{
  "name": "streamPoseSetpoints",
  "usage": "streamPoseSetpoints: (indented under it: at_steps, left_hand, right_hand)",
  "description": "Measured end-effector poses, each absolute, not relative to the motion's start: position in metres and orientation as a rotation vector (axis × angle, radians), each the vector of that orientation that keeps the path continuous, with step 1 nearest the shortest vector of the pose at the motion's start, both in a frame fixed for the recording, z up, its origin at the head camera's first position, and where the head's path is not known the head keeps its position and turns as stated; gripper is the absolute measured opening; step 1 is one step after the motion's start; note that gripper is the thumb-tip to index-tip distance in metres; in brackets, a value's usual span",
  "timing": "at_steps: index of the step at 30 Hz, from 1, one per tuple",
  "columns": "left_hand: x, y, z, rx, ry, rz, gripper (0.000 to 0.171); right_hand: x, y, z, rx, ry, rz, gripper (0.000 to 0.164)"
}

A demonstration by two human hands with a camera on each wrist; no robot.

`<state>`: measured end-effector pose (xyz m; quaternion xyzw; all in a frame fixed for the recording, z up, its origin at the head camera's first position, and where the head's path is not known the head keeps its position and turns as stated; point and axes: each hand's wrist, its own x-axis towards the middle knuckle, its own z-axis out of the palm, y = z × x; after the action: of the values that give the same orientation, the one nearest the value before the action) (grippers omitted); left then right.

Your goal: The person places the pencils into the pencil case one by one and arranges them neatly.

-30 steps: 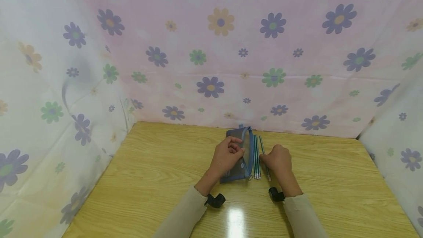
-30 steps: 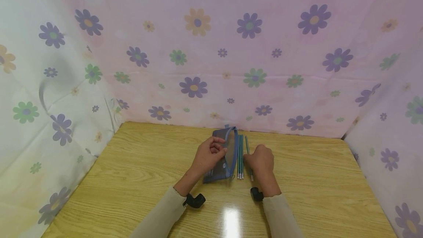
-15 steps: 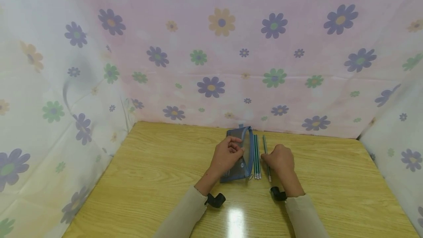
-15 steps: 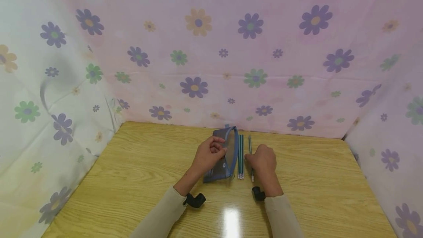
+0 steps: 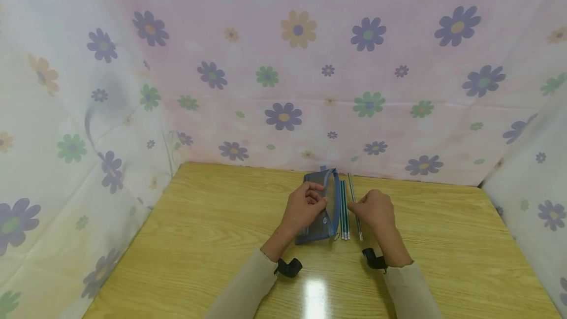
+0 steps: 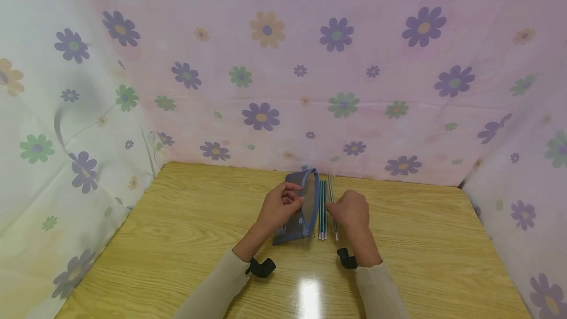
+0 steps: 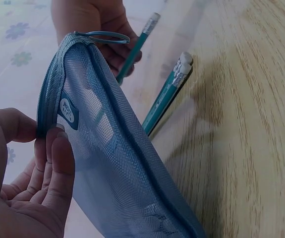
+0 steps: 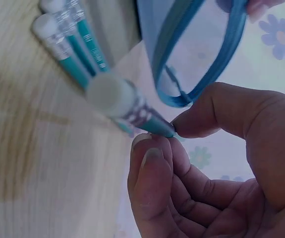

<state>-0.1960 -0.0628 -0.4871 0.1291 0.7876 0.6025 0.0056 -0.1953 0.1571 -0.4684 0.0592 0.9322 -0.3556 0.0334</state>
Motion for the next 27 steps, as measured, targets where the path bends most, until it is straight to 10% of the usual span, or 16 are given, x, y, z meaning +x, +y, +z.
streamPoseSetpoints:
  at_steps: [27]
  left_hand:
    - [-0.198, -0.063, -0.489, 0.408, 2.462, 1.896, 0.029]
  right_hand:
    - [-0.192, 0.139, -0.462, 0.111, 2.492, -1.66, 0.023]
